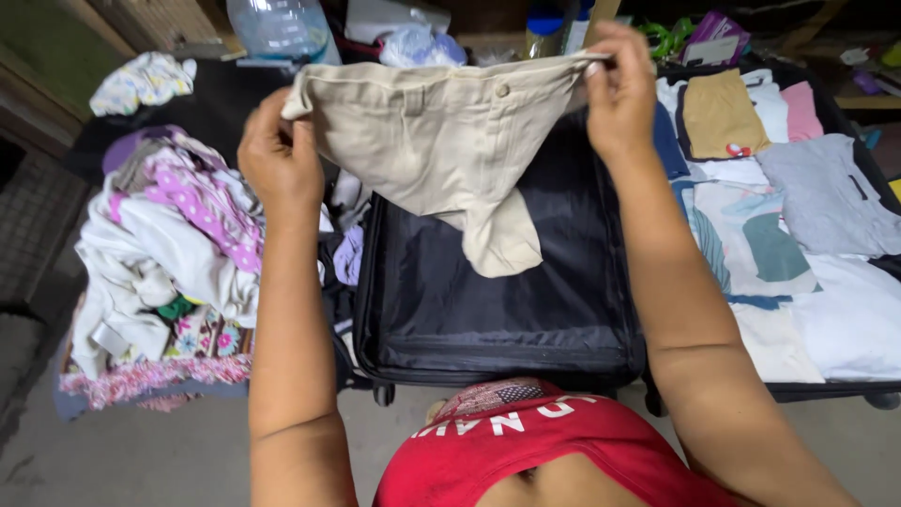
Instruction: The person is folding clothes and neatly placing them into a black suitcase.
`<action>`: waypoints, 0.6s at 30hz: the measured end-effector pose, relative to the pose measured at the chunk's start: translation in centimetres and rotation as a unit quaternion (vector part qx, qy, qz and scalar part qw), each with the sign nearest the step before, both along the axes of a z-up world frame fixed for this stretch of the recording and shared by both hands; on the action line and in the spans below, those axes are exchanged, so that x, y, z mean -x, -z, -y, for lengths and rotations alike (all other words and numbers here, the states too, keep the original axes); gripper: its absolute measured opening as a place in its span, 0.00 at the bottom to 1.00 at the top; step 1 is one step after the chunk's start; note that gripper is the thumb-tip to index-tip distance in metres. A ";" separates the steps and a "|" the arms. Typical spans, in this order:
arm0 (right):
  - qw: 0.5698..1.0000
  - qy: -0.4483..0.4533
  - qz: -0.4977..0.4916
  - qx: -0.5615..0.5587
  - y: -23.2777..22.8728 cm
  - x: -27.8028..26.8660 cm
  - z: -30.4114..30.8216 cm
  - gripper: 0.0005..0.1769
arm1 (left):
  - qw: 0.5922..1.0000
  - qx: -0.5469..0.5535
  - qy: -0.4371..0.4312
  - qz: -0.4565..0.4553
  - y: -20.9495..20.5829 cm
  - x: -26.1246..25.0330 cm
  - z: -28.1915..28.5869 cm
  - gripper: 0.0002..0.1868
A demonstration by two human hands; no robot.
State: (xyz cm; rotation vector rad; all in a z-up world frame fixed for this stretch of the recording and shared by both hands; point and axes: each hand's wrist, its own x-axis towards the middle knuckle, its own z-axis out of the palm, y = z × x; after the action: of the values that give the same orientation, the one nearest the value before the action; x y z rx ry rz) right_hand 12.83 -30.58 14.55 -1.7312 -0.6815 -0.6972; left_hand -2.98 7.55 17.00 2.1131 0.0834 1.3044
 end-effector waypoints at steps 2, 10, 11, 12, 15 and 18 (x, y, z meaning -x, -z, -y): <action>0.997 -0.021 0.073 -0.033 -2.9 0.8 -0.3 0.07 | 0.990 -0.094 -0.041 0.093 -3.8 0.5 1.0 0.10; 0.955 -0.194 0.095 -0.204 -11.1 2.6 -1.6 0.04 | 0.856 0.200 0.445 0.169 -5.2 -10.8 3.6 0.17; 0.950 -0.256 0.080 -0.163 -11.8 2.2 -1.8 0.04 | 0.848 0.188 0.480 0.124 -5.4 -11.4 5.3 0.16; 0.939 -0.316 0.064 -0.121 -12.4 1.8 -2.1 0.06 | 0.837 0.173 0.513 0.078 -5.5 -12.0 7.2 0.15; 0.845 -0.517 -0.061 -0.121 -12.7 1.9 -2.0 0.10 | 0.769 0.229 0.596 -0.022 -6.7 -11.8 10.4 0.16; 0.798 -0.568 -0.130 -0.151 -12.6 2.1 -0.6 0.12 | 0.687 0.250 0.671 -0.124 -8.9 -10.1 10.6 0.17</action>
State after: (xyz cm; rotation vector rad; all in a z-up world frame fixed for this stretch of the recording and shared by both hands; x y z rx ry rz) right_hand 10.72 -29.93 27.13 -0.8198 -1.1552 0.2783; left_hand 7.16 -3.07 25.86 1.2116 -0.7729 0.0378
